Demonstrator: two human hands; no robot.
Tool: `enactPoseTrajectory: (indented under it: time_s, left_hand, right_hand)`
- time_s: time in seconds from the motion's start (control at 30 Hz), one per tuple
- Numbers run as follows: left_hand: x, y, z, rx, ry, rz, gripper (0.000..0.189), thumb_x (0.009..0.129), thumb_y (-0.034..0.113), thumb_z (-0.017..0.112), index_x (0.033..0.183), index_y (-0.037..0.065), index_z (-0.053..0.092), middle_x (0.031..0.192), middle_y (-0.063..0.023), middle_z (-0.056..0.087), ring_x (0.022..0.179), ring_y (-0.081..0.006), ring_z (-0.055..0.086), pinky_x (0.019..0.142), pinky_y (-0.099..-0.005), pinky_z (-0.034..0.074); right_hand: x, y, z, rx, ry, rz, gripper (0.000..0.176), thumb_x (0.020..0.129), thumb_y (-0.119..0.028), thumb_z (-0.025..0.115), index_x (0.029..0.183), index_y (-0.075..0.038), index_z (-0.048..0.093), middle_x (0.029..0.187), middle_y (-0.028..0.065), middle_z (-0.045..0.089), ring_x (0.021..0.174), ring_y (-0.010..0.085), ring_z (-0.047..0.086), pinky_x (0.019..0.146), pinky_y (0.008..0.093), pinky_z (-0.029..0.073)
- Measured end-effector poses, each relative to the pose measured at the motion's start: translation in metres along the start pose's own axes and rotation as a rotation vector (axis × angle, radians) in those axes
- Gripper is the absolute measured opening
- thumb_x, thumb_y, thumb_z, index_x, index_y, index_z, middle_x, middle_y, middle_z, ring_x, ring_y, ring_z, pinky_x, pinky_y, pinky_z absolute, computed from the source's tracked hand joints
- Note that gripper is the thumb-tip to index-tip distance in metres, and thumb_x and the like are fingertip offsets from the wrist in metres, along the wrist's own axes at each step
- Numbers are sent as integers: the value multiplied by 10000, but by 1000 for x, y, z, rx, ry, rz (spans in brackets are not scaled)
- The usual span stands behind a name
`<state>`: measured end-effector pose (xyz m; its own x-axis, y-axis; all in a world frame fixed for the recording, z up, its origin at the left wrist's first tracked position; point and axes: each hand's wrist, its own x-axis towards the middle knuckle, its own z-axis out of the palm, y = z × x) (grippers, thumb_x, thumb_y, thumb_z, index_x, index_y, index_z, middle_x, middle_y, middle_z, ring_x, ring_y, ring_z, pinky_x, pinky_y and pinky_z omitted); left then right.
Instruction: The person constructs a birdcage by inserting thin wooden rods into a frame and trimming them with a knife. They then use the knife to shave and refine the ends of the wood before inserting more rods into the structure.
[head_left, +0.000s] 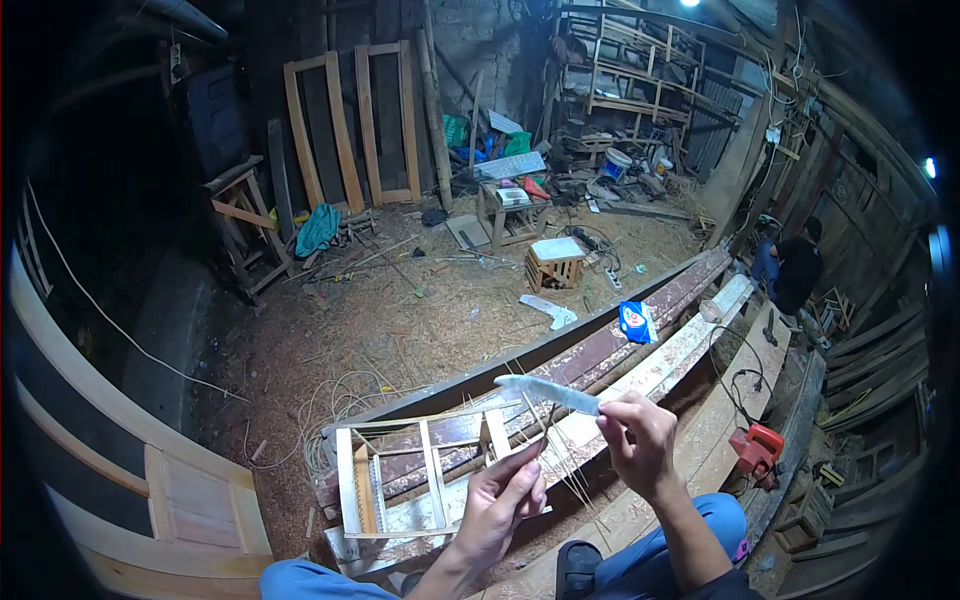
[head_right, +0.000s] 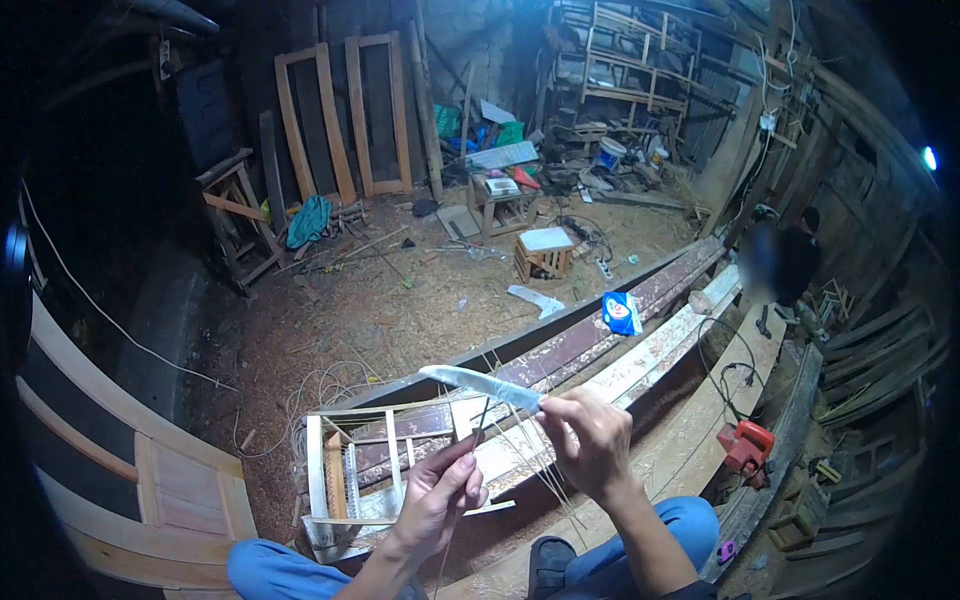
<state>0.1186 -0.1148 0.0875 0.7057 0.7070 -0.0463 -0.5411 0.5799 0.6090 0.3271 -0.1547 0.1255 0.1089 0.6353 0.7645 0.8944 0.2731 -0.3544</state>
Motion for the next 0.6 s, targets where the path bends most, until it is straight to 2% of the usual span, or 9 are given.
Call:
enactPoseTrajectory:
  time_s: [0.03, 0.1, 0.13, 0.23, 0.3, 0.37, 0.4, 0.5, 0.6]
  left_hand:
    - [-1, -1, 1, 65, 30, 11, 362, 990, 49, 559, 1352, 38, 571, 799, -21, 579, 681, -60, 482, 611, -196, 407]
    - [1, 2, 3, 180, 59, -9, 389, 989, 31, 537, 1377, 28, 547, 810, -7, 564, 694, -57, 481, 612, -192, 391]
    - [1, 4, 3, 166, 73, -44, 387, 995, 35, 524, 1382, 23, 540, 799, 3, 545, 685, -57, 467, 607, -195, 384]
    - [3, 5, -3, 75, 36, -60, 388, 1014, 74, 505, 1397, 18, 521, 758, 32, 469, 654, -60, 410, 586, -210, 358]
    - [3, 9, 1, 112, 27, -114, 368, 1022, 86, 494, 1382, 14, 530, 743, 37, 429, 638, -65, 379, 575, -222, 348]
    - [4, 6, -1, 130, 8, -105, 377, 1018, 86, 502, 1389, 20, 524, 742, 33, 435, 635, -66, 381, 572, -223, 348]
    - [5, 3, -4, 167, 2, -70, 405, 1010, 73, 503, 1412, 27, 499, 736, 33, 428, 633, -65, 383, 570, -223, 346]
    - [3, 6, -2, 180, 97, -184, 455, 994, 10, 453, 1447, 38, 455, 734, 37, 417, 618, -55, 366, 593, -218, 339]
    - [7, 7, -2, 173, 14, -166, 452, 994, 35, 420, 1444, -2, 438, 705, 51, 361, 593, -66, 324, 607, -253, 361]
  right_hand:
    - [-5, -4, -1, -2, -2, 2, 147, 816, -88, 707, 945, -149, 669, 729, 62, 644, 592, 235, 632, 488, 359, 482]
    - [-13, -17, 2, 84, -229, -130, 135, 819, -116, 719, 939, -161, 676, 726, 56, 642, 594, 228, 632, 494, 354, 485]
    - [-9, -29, 3, 45, -285, -233, 83, 875, -137, 681, 952, -125, 653, 716, 89, 641, 567, 231, 628, 493, 345, 482]
    - [-6, -3, 3, 60, -180, -131, 86, 875, -126, 678, 957, -125, 650, 710, 89, 637, 565, 232, 626, 491, 347, 474]
    - [-1, 16, 4, -51, 14, -97, 92, 874, -109, 679, 951, -114, 630, 671, 85, 627, 534, 245, 620, 460, 348, 461]
    - [-3, 6, -2, 20, -61, -57, 77, 870, -110, 683, 926, -114, 630, 656, 72, 625, 529, 242, 620, 457, 356, 467]
    - [-15, 8, 9, 123, -87, -146, 163, 847, -125, 707, 1004, -159, 681, 724, 58, 659, 557, 227, 637, 452, 358, 479]
    - [-21, -18, 14, 12, -283, -243, 139, 831, -197, 710, 969, -177, 715, 725, 19, 635, 568, 197, 613, 478, 324, 473]
    - [-17, 2, 8, 55, -218, -163, 199, 775, -209, 778, 961, -186, 711, 746, 5, 617, 585, 183, 579, 502, 326, 448]
